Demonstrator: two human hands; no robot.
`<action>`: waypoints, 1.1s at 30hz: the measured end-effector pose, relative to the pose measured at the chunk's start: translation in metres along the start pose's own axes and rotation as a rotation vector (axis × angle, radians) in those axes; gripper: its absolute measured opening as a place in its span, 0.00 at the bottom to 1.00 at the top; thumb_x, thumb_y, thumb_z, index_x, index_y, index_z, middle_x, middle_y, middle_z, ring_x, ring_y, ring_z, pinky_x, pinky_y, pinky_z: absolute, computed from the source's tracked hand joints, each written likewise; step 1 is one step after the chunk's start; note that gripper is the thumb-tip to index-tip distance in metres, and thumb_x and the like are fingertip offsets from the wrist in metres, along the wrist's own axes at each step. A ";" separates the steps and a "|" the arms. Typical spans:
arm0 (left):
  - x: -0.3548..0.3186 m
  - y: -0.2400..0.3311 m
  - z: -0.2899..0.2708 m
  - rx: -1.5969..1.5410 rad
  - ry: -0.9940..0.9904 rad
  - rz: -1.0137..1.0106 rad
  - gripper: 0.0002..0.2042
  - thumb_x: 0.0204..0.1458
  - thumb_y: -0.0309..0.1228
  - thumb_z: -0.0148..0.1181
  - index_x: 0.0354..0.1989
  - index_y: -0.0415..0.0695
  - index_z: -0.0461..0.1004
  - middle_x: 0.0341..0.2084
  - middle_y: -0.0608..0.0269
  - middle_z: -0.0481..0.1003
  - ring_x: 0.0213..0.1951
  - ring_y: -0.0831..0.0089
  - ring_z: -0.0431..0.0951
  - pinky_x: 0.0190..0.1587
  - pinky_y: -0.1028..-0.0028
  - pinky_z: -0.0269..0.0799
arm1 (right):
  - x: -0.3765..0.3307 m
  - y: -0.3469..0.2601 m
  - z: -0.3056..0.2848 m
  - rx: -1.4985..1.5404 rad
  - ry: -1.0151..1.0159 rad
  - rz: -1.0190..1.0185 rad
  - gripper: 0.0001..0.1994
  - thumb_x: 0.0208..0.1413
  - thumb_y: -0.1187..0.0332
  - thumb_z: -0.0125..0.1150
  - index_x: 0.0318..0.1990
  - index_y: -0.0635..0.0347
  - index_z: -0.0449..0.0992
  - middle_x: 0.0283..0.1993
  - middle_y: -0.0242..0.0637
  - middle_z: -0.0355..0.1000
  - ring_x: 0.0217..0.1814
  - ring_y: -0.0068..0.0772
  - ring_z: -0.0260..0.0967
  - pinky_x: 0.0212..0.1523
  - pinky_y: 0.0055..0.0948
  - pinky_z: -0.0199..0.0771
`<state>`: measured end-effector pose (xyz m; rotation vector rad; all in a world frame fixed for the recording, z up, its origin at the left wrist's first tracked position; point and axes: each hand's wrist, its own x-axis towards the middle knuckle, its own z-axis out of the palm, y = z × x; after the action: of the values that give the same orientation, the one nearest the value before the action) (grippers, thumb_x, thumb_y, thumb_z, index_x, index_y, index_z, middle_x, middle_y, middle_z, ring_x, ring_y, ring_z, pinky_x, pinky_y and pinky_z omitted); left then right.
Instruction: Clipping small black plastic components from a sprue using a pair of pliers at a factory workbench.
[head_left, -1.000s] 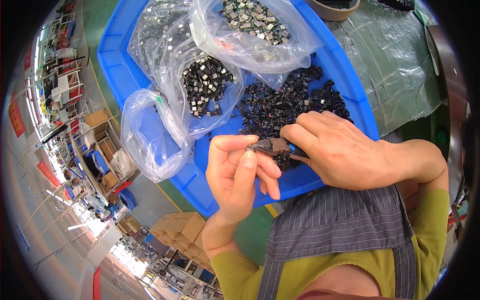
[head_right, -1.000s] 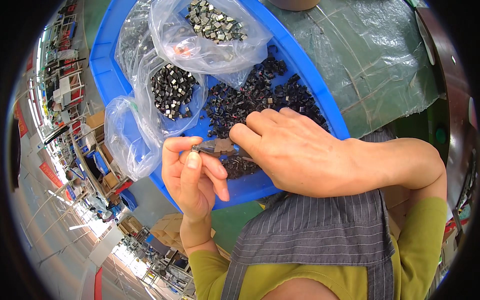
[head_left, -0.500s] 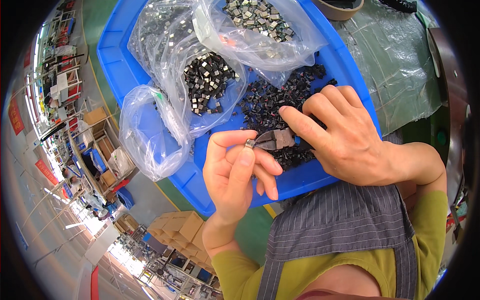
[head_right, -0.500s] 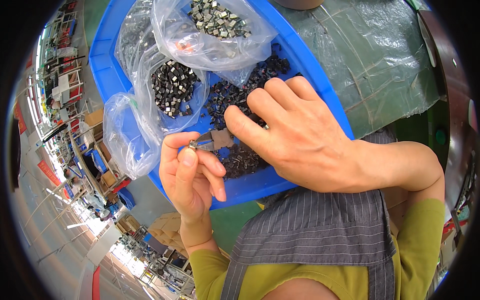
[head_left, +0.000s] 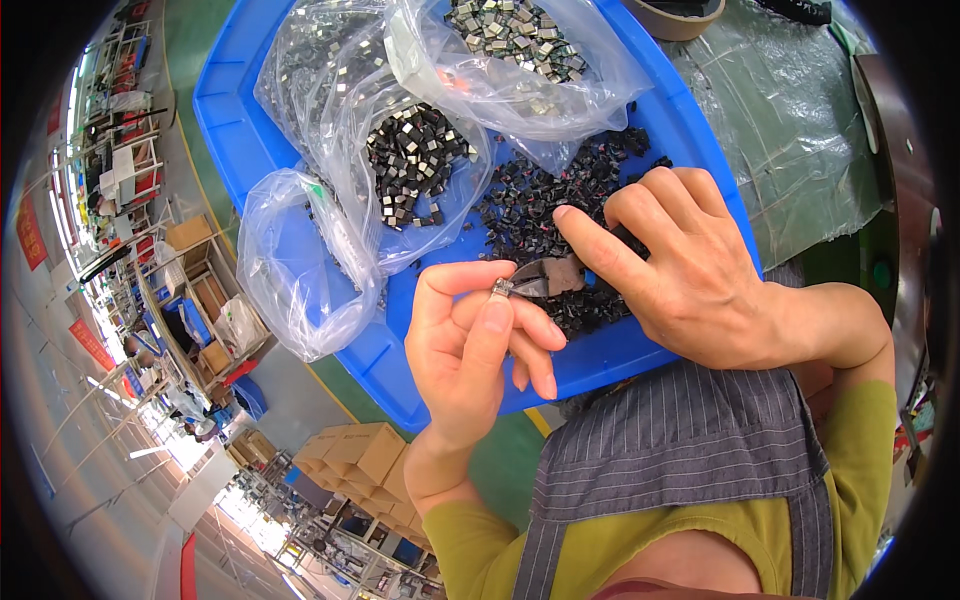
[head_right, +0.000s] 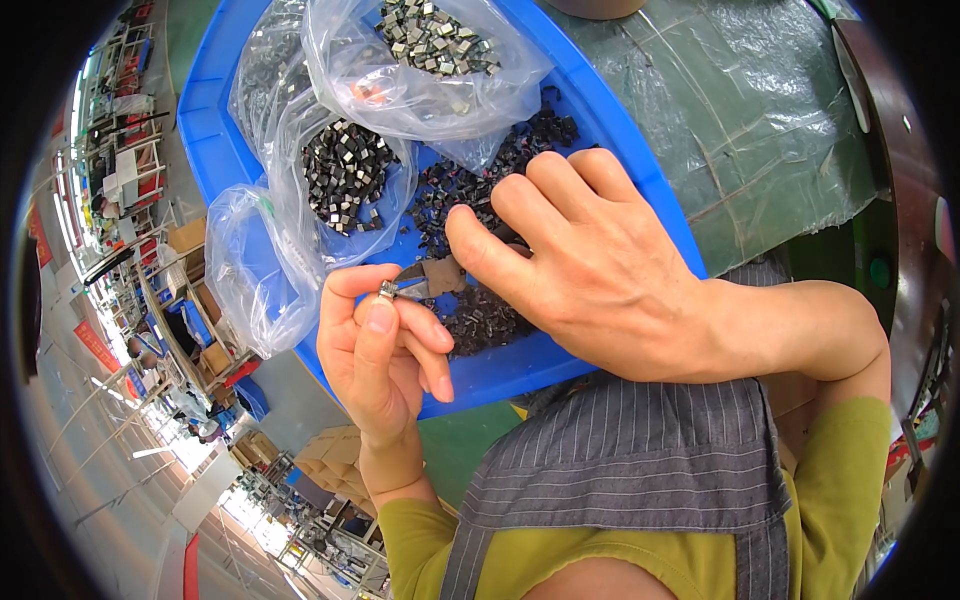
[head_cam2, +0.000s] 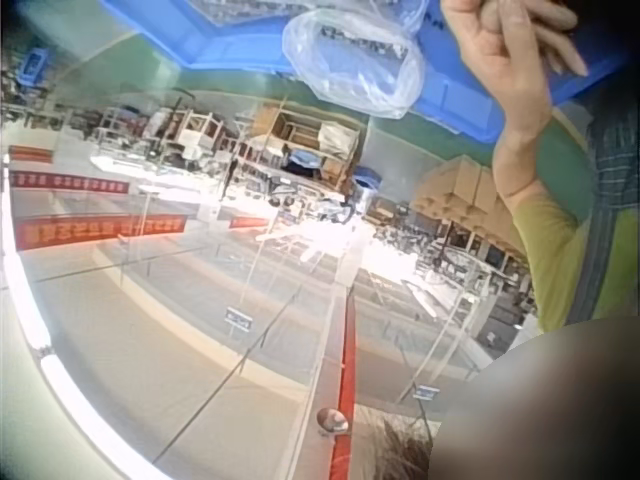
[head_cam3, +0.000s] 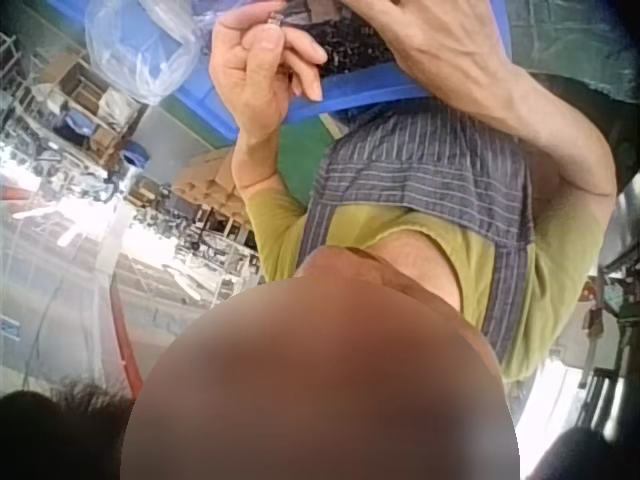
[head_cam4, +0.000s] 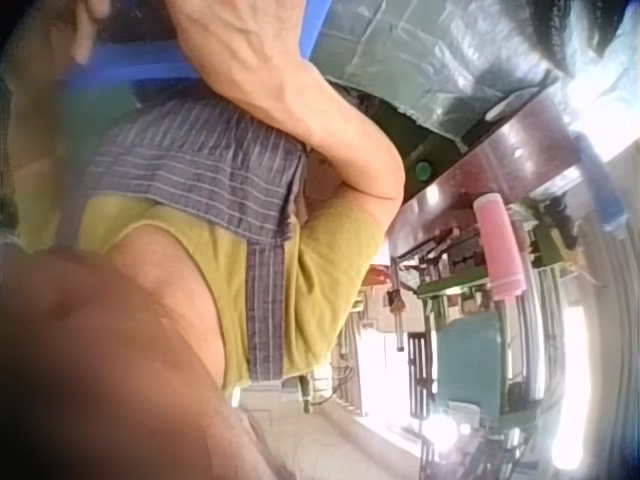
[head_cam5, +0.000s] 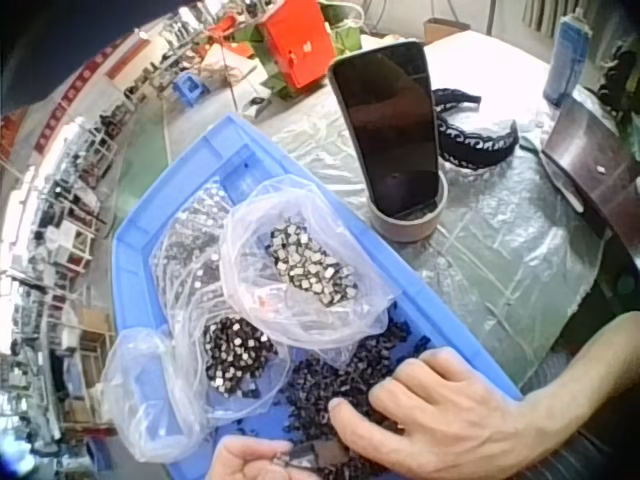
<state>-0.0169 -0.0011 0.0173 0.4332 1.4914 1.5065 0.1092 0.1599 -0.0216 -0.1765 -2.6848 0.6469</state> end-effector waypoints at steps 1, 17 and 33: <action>0.000 0.000 0.000 0.010 0.006 0.000 0.10 0.62 0.26 0.42 0.49 0.37 0.58 0.25 0.49 0.76 0.15 0.73 0.74 0.16 0.82 0.62 | 0.000 0.000 0.000 0.002 -0.001 0.000 0.23 0.39 0.73 0.58 0.49 0.58 0.72 0.34 0.35 0.64 0.35 0.37 0.62 0.37 0.35 0.60; -0.002 -0.006 0.001 0.160 -0.020 0.114 0.10 0.62 0.25 0.42 0.50 0.37 0.57 0.27 0.49 0.77 0.21 0.71 0.78 0.21 0.81 0.69 | -0.001 -0.001 0.002 -0.062 -0.044 -0.040 0.20 0.42 0.69 0.56 0.47 0.61 0.69 0.32 0.35 0.61 0.34 0.35 0.60 0.35 0.33 0.58; -0.002 -0.011 0.000 0.278 -0.045 0.211 0.10 0.62 0.24 0.42 0.50 0.36 0.56 0.28 0.47 0.77 0.24 0.66 0.80 0.25 0.76 0.76 | -0.002 -0.004 0.004 -0.150 -0.106 -0.064 0.17 0.44 0.68 0.54 0.42 0.64 0.69 0.28 0.33 0.60 0.32 0.31 0.59 0.31 0.29 0.55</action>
<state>-0.0123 -0.0044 0.0080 0.8054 1.6672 1.4416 0.1091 0.1540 -0.0232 -0.0974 -2.8294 0.4476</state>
